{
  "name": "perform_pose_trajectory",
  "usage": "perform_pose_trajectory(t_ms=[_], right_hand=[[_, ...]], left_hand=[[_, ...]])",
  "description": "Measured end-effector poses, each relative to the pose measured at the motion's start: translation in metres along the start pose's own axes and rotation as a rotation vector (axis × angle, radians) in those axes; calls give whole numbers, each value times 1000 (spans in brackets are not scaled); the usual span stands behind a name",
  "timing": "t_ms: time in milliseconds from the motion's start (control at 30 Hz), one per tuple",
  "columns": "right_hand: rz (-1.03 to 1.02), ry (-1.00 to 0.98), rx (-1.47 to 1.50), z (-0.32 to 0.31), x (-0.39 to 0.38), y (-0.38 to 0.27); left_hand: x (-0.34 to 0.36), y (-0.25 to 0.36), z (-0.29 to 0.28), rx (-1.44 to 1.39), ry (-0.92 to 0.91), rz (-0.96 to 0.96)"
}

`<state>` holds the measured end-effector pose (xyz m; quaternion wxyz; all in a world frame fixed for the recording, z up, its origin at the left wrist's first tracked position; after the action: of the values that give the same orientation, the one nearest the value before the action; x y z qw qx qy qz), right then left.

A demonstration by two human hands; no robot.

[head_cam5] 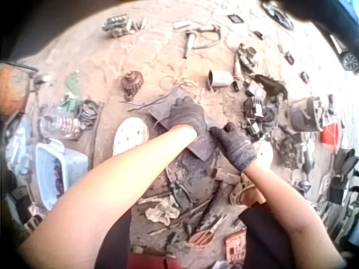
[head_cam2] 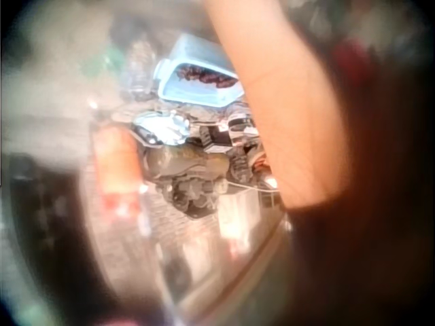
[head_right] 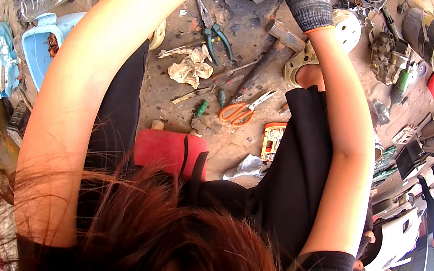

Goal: The person sits on the ground in a cluttered workshop and uses pliers and scissors to strip and cut wires. They manipulate the wire ends and tools while surrounded by various mechanical parts and tools.

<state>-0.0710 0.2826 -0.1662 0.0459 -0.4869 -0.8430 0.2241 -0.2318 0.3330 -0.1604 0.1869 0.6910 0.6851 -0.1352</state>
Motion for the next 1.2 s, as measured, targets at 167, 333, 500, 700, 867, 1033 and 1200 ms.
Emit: perform_pose_trajectory(t_ms=[167, 333, 500, 700, 867, 1033, 1200], right_hand=[[-31, 22, -15, 0, -2, 2], [-22, 40, -30, -2, -1, -1], [9, 49, -13, -1, -4, 1], [-39, 103, 44, -5, -14, -2], [58, 144, 66, -6, -16, -14], [141, 136, 44, 16, -23, -5], [240, 54, 12, 11, -23, -13]], left_hand=[[-1, 3, 1, -32, 29, 7], [3, 2, 4, -26, 17, -17], [6, 4, 7, -7, 15, -25], [3, 6, 2, -9, 3, -11], [3, 5, 1, -15, -12, -9], [-1, 2, -1, -11, 20, 8], [-1, 1, 1, 5, 7, -11]])
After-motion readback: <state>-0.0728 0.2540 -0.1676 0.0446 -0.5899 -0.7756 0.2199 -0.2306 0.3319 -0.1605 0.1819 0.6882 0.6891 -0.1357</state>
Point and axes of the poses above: each hand's wrist, its own x-axis towards the middle knuckle, its own z-axis out of the palm, y = z × x, the point moved 3 cm from there along x, towards the middle knuckle, and after that the axes turned 11 degrees about x, right-handed, at the moved point
